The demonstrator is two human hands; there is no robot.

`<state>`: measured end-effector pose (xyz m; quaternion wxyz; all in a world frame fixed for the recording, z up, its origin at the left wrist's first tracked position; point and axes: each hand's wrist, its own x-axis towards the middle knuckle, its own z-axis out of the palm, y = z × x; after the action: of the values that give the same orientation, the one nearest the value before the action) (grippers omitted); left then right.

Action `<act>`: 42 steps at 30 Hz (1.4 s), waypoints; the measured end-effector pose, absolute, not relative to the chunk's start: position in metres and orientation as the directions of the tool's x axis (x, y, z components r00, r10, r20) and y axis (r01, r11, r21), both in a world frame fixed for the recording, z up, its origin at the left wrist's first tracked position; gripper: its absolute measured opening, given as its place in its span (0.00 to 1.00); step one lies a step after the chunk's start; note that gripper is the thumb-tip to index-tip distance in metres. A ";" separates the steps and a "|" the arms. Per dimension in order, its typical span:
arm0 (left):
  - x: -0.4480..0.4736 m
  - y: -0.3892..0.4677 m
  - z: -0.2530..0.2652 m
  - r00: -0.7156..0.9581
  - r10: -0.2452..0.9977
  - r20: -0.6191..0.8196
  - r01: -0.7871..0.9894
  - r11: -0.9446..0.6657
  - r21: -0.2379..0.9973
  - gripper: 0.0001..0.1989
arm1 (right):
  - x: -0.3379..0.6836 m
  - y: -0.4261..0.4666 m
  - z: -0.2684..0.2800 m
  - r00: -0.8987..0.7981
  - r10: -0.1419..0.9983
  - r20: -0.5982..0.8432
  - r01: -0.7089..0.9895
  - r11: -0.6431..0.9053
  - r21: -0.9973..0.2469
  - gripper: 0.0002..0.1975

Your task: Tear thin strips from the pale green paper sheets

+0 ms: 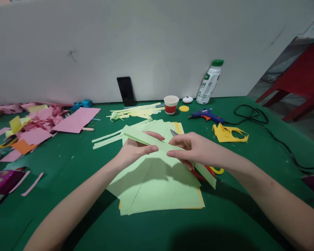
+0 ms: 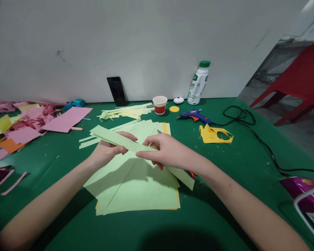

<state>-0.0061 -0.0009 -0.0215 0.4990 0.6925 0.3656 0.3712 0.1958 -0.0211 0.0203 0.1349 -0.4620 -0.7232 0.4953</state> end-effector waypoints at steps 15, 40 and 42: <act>-0.005 0.003 -0.021 0.461 0.872 0.166 0.051 -0.213 0.976 0.19 | 0.197 -0.022 0.018 -0.633 0.748 -0.197 0.404 0.103 -0.909 0.18; 0.010 -0.021 -0.009 0.111 0.981 -0.159 0.153 0.141 0.978 0.18 | 0.184 -0.030 0.011 -0.425 0.905 0.025 0.580 0.293 -0.760 0.21; 0.009 -0.019 -0.007 0.098 0.989 -0.112 0.029 0.110 0.994 0.17 | 0.186 -0.029 0.014 -0.439 0.896 -0.073 0.566 0.213 -0.796 0.21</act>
<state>0.0089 -0.0191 -0.0073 0.5455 0.5015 0.5073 0.4400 0.1860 -0.0291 0.0138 0.2083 -0.4871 -0.7503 0.3956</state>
